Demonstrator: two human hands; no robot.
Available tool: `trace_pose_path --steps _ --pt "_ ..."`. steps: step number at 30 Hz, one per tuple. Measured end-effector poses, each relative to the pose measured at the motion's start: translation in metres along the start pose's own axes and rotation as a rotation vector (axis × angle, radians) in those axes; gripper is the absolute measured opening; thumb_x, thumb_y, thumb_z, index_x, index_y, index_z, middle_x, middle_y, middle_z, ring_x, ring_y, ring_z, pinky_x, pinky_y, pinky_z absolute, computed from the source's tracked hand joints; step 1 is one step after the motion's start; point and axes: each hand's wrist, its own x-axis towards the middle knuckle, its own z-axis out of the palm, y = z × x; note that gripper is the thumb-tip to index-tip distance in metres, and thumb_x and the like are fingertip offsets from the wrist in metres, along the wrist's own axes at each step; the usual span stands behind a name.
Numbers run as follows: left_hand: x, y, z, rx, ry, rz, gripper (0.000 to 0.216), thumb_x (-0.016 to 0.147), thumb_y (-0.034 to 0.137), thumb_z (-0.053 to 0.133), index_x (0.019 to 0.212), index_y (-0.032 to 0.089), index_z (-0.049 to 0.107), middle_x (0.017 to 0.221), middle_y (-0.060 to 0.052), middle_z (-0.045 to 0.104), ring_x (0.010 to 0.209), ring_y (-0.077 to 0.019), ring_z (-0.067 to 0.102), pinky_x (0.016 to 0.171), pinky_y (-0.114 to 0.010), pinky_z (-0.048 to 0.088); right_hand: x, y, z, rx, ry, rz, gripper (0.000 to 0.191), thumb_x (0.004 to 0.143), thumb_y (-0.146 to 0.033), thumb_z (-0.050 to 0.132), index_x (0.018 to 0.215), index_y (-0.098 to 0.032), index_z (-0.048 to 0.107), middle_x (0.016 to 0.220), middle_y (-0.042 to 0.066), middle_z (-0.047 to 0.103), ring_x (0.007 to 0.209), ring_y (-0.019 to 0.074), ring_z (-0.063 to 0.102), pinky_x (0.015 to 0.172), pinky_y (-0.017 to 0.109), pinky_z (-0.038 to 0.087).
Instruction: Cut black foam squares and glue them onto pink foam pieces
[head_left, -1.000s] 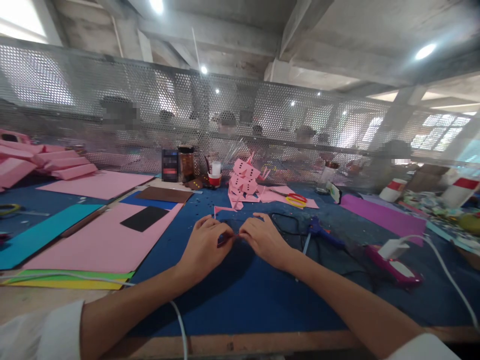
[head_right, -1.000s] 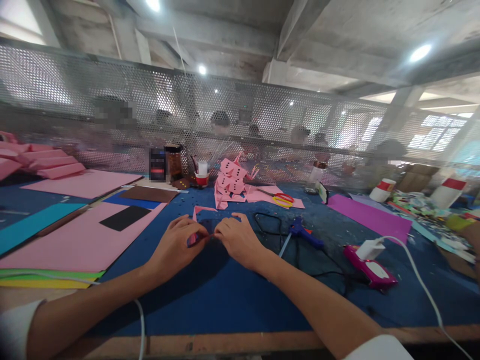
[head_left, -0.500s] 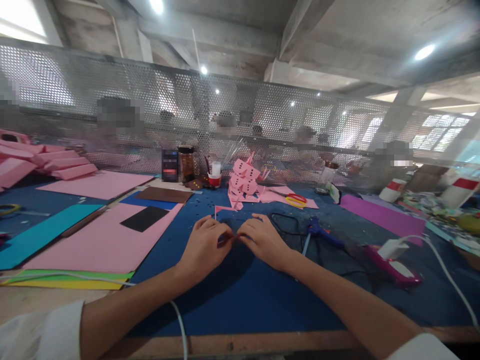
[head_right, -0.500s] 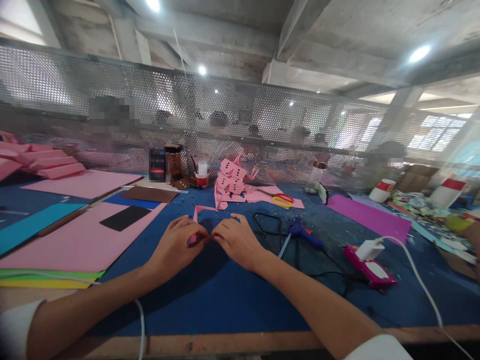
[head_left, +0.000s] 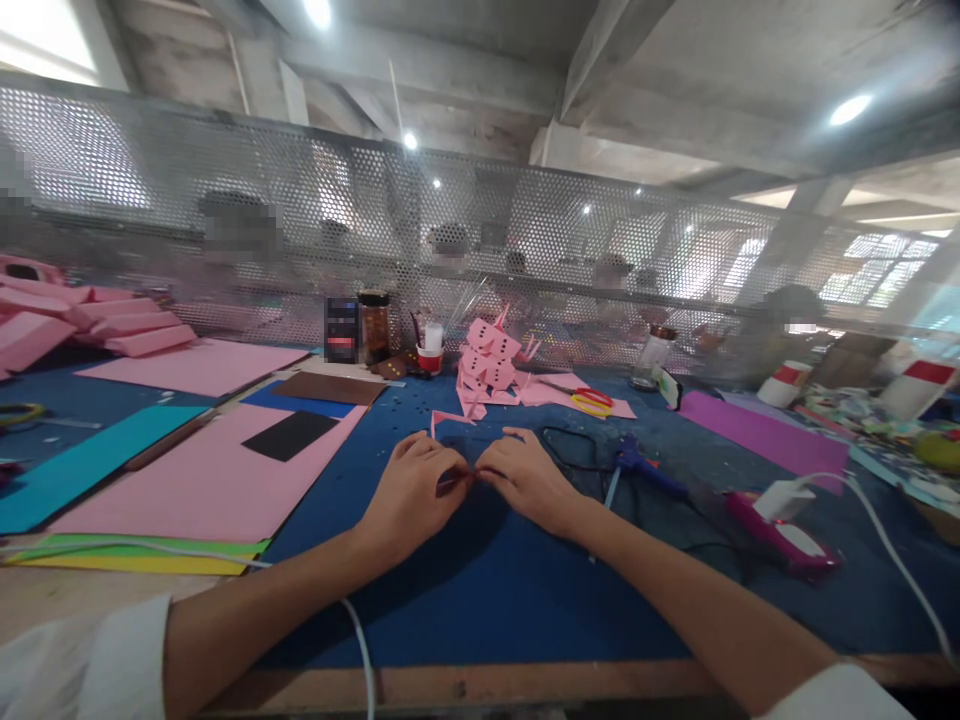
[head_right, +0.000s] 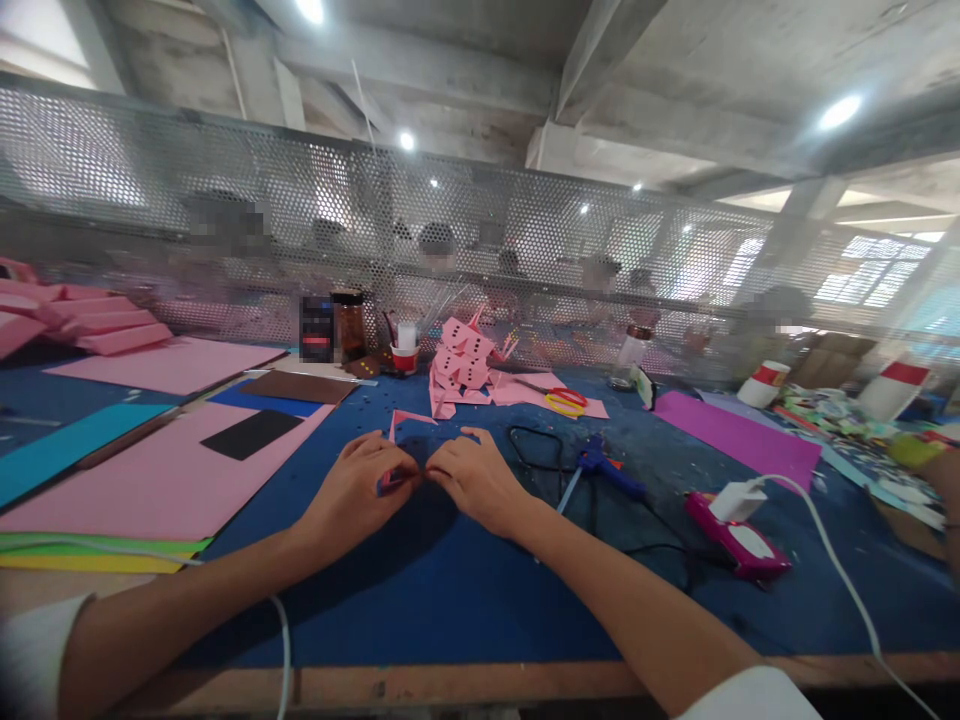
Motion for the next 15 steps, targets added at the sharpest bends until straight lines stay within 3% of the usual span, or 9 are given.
trace_pose_path --steps 6,15 --pt "0.002 0.002 -0.005 -0.049 -0.018 -0.021 0.024 0.096 0.028 0.043 0.091 0.023 0.065 0.09 -0.002 0.069 0.094 -0.0211 0.058 0.093 -0.04 0.038 0.001 0.008 0.0 0.067 -0.011 0.061 0.019 0.1 -0.025 0.045 0.102 -0.023 0.063 0.1 0.002 0.071 0.098 0.0145 0.061 0.106 0.04 0.029" --pt "0.004 -0.002 -0.008 -0.174 0.008 -0.049 0.029 0.098 0.025 0.035 0.105 0.025 0.064 0.103 -0.001 0.07 0.104 -0.0202 0.057 0.095 -0.038 0.038 0.001 0.016 0.003 0.12 0.003 0.096 0.023 0.099 -0.018 0.044 0.109 -0.024 0.064 0.109 0.001 0.07 0.105 0.0144 0.061 0.097 0.033 0.039"
